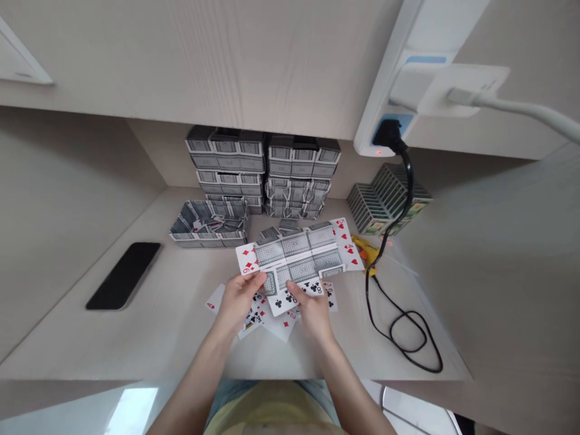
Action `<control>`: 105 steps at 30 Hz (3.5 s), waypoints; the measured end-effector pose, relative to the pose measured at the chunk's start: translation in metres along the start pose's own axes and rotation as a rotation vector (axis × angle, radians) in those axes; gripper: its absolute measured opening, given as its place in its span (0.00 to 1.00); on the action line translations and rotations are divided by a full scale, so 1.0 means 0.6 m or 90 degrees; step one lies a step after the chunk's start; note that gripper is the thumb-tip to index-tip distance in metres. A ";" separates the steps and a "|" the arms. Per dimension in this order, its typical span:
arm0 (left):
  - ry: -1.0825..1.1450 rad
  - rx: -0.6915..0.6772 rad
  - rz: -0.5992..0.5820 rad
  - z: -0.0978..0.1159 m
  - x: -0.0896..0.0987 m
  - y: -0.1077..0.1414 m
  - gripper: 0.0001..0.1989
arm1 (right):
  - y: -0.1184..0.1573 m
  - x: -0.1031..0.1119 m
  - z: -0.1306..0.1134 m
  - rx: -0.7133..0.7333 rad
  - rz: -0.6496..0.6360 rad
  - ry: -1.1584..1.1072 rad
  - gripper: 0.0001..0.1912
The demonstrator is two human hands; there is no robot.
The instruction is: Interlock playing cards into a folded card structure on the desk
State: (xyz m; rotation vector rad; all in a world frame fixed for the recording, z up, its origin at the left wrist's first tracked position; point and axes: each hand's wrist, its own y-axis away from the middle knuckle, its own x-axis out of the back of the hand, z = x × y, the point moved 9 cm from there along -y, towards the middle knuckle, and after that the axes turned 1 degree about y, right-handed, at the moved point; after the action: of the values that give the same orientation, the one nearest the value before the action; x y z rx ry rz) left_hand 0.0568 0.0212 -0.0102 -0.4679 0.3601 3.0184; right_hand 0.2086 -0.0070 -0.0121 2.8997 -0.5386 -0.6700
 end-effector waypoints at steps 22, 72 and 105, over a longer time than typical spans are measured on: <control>-0.036 0.080 0.026 -0.027 0.008 -0.002 0.11 | -0.008 0.012 0.015 0.002 0.051 0.015 0.24; -0.306 -0.138 -0.137 0.147 0.046 0.016 0.15 | -0.002 -0.005 0.043 -0.243 -0.179 -0.042 0.22; 0.186 -0.066 0.093 0.040 0.024 -0.012 0.23 | 0.006 -0.005 -0.030 0.075 -0.117 0.264 0.15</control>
State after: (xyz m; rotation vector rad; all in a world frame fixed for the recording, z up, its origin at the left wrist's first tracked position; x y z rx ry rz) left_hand 0.0371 0.0343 0.0060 -0.9347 0.2641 3.1211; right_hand 0.2127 -0.0085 0.0057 3.0945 -0.2686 -0.0428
